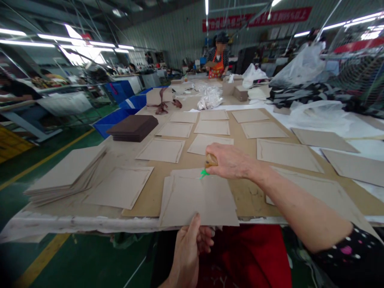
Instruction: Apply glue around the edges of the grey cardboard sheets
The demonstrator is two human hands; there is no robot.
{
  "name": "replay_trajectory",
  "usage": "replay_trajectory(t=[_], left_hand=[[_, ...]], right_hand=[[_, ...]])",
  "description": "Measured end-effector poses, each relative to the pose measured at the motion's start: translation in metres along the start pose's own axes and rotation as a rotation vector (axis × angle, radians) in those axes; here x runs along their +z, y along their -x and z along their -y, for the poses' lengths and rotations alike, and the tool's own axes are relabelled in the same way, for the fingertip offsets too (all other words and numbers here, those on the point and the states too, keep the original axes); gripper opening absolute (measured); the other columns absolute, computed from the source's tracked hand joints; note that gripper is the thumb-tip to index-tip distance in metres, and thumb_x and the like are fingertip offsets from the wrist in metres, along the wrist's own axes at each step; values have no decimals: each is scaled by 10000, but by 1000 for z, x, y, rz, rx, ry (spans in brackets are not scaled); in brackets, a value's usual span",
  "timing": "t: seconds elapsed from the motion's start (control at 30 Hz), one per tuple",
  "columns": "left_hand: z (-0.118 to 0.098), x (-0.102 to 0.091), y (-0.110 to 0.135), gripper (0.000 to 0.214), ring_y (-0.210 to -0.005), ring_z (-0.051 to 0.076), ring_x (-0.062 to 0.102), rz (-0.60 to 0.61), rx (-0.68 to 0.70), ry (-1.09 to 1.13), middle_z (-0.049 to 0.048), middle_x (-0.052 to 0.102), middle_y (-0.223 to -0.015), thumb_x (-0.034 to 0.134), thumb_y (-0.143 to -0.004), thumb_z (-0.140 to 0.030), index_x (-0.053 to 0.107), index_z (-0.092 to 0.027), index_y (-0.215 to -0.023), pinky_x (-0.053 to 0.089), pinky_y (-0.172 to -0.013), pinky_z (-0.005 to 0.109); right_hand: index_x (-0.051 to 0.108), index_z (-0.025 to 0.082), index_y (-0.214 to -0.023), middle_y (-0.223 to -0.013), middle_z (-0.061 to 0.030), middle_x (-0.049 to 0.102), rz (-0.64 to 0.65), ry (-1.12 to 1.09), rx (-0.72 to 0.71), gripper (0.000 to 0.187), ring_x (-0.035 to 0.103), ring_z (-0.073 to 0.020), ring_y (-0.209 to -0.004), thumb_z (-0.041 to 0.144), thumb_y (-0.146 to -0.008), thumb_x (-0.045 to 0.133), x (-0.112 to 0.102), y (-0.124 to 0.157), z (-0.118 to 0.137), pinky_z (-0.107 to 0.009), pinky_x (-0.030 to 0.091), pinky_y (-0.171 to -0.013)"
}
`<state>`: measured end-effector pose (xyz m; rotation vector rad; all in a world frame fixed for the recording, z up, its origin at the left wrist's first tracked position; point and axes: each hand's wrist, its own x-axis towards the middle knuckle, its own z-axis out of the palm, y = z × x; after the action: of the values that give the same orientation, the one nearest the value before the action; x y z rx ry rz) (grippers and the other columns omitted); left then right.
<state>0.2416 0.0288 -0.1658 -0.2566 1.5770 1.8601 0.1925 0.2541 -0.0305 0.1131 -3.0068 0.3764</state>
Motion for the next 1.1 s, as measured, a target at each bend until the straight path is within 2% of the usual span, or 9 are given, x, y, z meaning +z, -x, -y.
replay_trajectory(t=[0.17, 0.27, 0.37, 0.5, 0.67, 0.83, 0.97, 1.1], left_hand=[[1, -1, 0, 679, -430, 116, 513, -19, 20, -25, 90, 617, -493, 565, -778, -732, 691, -100, -562, 371, -466, 221], [-1, -2, 2, 672, -432, 118, 513, -27, 21, -34, 90, 616, -493, 559, -788, -724, 687, -104, -564, 368, -457, 218], [-2, -1, 2, 662, -440, 112, 516, -14, 22, -27, 95, 630, -517, 563, -797, -709, 696, -96, -583, 366, -453, 210], [-2, -1, 1, 648, -446, 106, 520, 1, 16, -7, 89, 626, -525, 588, -787, -697, 700, -88, -596, 365, -449, 203], [-1, -1, 2, 625, -457, 115, 533, -11, 23, -5, 88, 626, -526, 603, -790, -673, 690, -89, -586, 370, -450, 206], [-3, 0, 4, 609, -463, 119, 537, -17, 23, -2, 95, 640, -550, 621, -780, -662, 691, -87, -592, 380, -456, 212], [-5, 1, 4, 604, -453, 113, 522, -33, 20, 1, 94, 635, -537, 632, -768, -664, 683, -92, -581, 372, -452, 210], [-6, 3, 3, 595, -452, 108, 519, -44, 25, 9, 89, 639, -542, 654, -746, -667, 682, -96, -585, 370, -448, 207]], right_hand=[[547, 195, -975, -1008, -66, 618, -81, -45, -165, 292, 578, -223, -858, 393, -816, 690, 24, -35, 36, -299, 350, -683], [544, 192, -990, -1026, -76, 619, -75, -29, -228, 310, 574, -232, -871, 392, -810, 699, 23, -42, 39, -308, 350, -695], [553, 195, -944, -964, -63, 621, -13, -10, -156, 292, 565, -229, -833, 389, -791, 710, 9, -29, 23, -307, 341, -682], [567, 201, -916, -891, -44, 611, 32, 26, 14, 270, 555, -227, -810, 396, -786, 700, -14, 6, -9, -306, 340, -674], [594, 214, -974, -883, -33, 623, 12, 30, 82, 296, 562, -229, -816, 448, -812, 677, -19, 33, -33, -316, 354, -687], [601, 214, -986, -933, -41, 641, -44, 19, 75, 301, 574, -232, -854, 447, -810, 679, -13, 36, -39, -323, 373, -717], [603, 223, -979, -896, -30, 641, 7, -3, 84, 301, 579, -224, -815, 460, -808, 673, -17, 43, -36, -316, 368, -691], [610, 230, -981, -901, -27, 646, 24, -51, 89, 311, 587, -229, -822, 464, -790, 687, -24, 63, -28, -315, 374, -692]])
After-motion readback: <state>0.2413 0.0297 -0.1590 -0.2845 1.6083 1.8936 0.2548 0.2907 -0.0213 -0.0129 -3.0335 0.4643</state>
